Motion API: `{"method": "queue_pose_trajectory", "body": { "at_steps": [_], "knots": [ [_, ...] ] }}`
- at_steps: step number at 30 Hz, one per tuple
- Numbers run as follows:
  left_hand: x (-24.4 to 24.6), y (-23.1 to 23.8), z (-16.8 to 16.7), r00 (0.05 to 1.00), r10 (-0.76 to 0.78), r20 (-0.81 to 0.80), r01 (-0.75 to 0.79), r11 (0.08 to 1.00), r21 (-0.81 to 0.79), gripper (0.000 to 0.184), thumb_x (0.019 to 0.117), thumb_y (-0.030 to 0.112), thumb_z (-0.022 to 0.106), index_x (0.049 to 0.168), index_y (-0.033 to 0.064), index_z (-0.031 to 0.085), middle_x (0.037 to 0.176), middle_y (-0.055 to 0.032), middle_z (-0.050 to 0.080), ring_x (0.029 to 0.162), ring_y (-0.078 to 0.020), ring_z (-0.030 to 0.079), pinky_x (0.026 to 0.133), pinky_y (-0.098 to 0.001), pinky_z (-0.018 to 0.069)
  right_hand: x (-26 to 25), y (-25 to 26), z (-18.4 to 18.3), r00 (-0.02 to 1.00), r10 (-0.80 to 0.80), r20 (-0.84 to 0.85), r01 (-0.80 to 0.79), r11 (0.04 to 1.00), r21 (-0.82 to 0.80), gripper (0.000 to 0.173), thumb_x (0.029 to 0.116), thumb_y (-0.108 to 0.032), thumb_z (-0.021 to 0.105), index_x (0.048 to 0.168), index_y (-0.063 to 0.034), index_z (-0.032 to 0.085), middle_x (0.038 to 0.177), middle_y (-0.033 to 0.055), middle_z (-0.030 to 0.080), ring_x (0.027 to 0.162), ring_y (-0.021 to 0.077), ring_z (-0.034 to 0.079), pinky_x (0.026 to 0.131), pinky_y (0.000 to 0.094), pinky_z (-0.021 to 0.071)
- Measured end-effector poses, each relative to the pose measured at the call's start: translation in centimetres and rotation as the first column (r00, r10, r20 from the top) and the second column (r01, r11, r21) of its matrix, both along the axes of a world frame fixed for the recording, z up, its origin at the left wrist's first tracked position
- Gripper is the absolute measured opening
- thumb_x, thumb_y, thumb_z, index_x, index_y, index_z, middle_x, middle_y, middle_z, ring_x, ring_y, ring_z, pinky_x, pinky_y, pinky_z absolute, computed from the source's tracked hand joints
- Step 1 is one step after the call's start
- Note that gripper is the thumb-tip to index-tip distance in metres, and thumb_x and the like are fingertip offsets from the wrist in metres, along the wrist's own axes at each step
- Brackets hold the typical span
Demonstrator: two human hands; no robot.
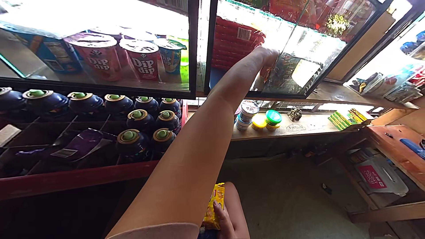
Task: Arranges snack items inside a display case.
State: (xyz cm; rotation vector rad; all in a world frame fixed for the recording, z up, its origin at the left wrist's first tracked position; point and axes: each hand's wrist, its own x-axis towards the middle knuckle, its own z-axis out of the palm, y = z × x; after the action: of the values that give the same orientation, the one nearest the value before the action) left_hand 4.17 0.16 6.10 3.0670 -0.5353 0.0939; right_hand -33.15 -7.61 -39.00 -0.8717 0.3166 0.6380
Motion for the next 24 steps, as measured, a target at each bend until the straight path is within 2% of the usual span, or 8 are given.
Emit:
{"method": "queue_pose_trajectory", "body": {
  "at_steps": [2, 5, 7, 13, 15, 18, 20, 24],
  "knots": [
    [-0.6, -0.2, -0.1, 0.999, 0.042, -0.009, -0.042, 0.999, -0.004, 0.022, 0.0937, 0.012, 0.064, 0.115, 0.0073, 0.068, 0.11, -0.0174, 0.068, 0.104, -0.0361, 0.064, 0.085, -0.0604, 0.0472, 0.0, 0.0, -0.1, 1.0, 0.003, -0.002, -0.003, 1.0, 0.015, 0.063, 0.0957, -0.029, 0.059, 0.146, -0.0058, 0.031, 0.105, 0.0151, 0.071, 0.082, 0.0211, 0.073, 0.071, 0.0356, 0.0625],
    [-0.9, -0.3, -0.3, 1.0, 0.019, -0.002, -0.019, 0.999, 0.036, 0.026, 0.0997, 0.009, 0.057, 0.124, 0.0048, 0.066, 0.123, -0.02, 0.066, 0.118, -0.0391, 0.062, 0.097, -0.061, 0.0459, 0.0, 0.0, 0.4, 1.0, 0.009, 0.013, -0.009, 1.0, -0.009, 0.058, 0.0999, -0.028, 0.055, 0.147, -0.0038, 0.031, 0.103, 0.014, 0.071, 0.083, 0.0195, 0.073, 0.072, 0.0346, 0.0624],
    [-1.1, -0.5, -0.6, 1.0, 0.023, 0.011, -0.024, 0.998, 0.058, 0.028, 0.102, 0.008, 0.052, 0.126, 0.0032, 0.064, 0.126, -0.0206, 0.065, 0.121, -0.0389, 0.061, 0.098, -0.0594, 0.0455, 0.0, 0.0, 0.6, 1.0, 0.007, 0.013, -0.007, 1.0, -0.005, 0.055, 0.0998, -0.027, 0.054, 0.145, -0.004, 0.033, 0.103, 0.0127, 0.072, 0.083, 0.018, 0.073, 0.073, 0.0335, 0.0621],
    [-0.7, -0.4, -0.1, 1.0, 0.018, 0.01, -0.019, 0.998, 0.067, 0.027, 0.098, 0.005, 0.056, 0.124, 0.0025, 0.063, 0.121, -0.0218, 0.065, 0.114, -0.0406, 0.062, 0.091, -0.0619, 0.0469, 0.2, -0.1, -0.8, 1.0, 0.028, 0.004, -0.029, 0.999, 0.027, 0.063, 0.0987, -0.032, 0.056, 0.149, -0.0055, 0.028, 0.11, 0.0178, 0.07, 0.084, 0.0239, 0.073, 0.072, 0.0375, 0.0619],
    [0.3, 0.4, 0.5, 0.993, -0.1, 0.065, 0.104, 0.993, -0.058, 0.032, 0.095, 0.0, 0.058, 0.127, 0.0025, 0.062, 0.122, -0.0216, 0.065, 0.113, -0.0397, 0.063, 0.092, -0.0604, 0.0487, 0.4, -0.2, -1.6, 0.999, 0.044, 0.006, -0.044, 0.997, 0.062, 0.065, 0.098, -0.032, 0.057, 0.15, -0.0064, 0.027, 0.118, 0.0207, 0.067, 0.086, 0.0276, 0.072, 0.073, 0.0404, 0.0619],
    [2.3, 1.3, 0.9, 0.939, -0.306, 0.155, 0.334, 0.92, -0.203, 0.022, 0.0957, 0.007, 0.064, 0.114, -0.0044, 0.068, 0.111, -0.0211, 0.068, 0.103, -0.0328, 0.065, 0.093, -0.0496, 0.0502, 0.4, -0.2, -2.0, 0.998, 0.057, 0.004, -0.057, 0.997, 0.054, 0.066, 0.0971, -0.033, 0.058, 0.149, -0.0059, 0.028, 0.121, 0.0211, 0.066, 0.088, 0.0283, 0.072, 0.073, 0.0408, 0.0622],
    [1.7, 1.4, 0.9, 0.955, -0.284, 0.083, 0.295, 0.936, -0.192, 0.018, 0.0957, 0.014, 0.066, 0.107, 0.0011, 0.069, 0.1, -0.0127, 0.068, 0.089, -0.0234, 0.065, 0.082, -0.0442, 0.0525, 0.4, 0.0, -2.0, 0.998, 0.064, 0.004, -0.064, 0.997, 0.042, 0.064, 0.0974, -0.032, 0.058, 0.149, -0.0054, 0.03, 0.119, 0.0216, 0.067, 0.087, 0.0279, 0.073, 0.072, 0.0398, 0.0621],
    [-0.6, 0.8, 1.0, 0.986, -0.163, -0.047, 0.157, 0.982, -0.103, 0.019, 0.0957, 0.017, 0.065, 0.111, 0.0062, 0.069, 0.101, -0.0114, 0.067, 0.09, -0.0245, 0.063, 0.08, -0.0479, 0.0499, 0.3, -0.1, -2.0, 0.997, 0.071, 0.012, -0.071, 0.997, 0.036, 0.065, 0.0977, -0.032, 0.058, 0.149, -0.0054, 0.029, 0.119, 0.021, 0.067, 0.088, 0.0274, 0.072, 0.073, 0.0393, 0.062]
  ]
}}
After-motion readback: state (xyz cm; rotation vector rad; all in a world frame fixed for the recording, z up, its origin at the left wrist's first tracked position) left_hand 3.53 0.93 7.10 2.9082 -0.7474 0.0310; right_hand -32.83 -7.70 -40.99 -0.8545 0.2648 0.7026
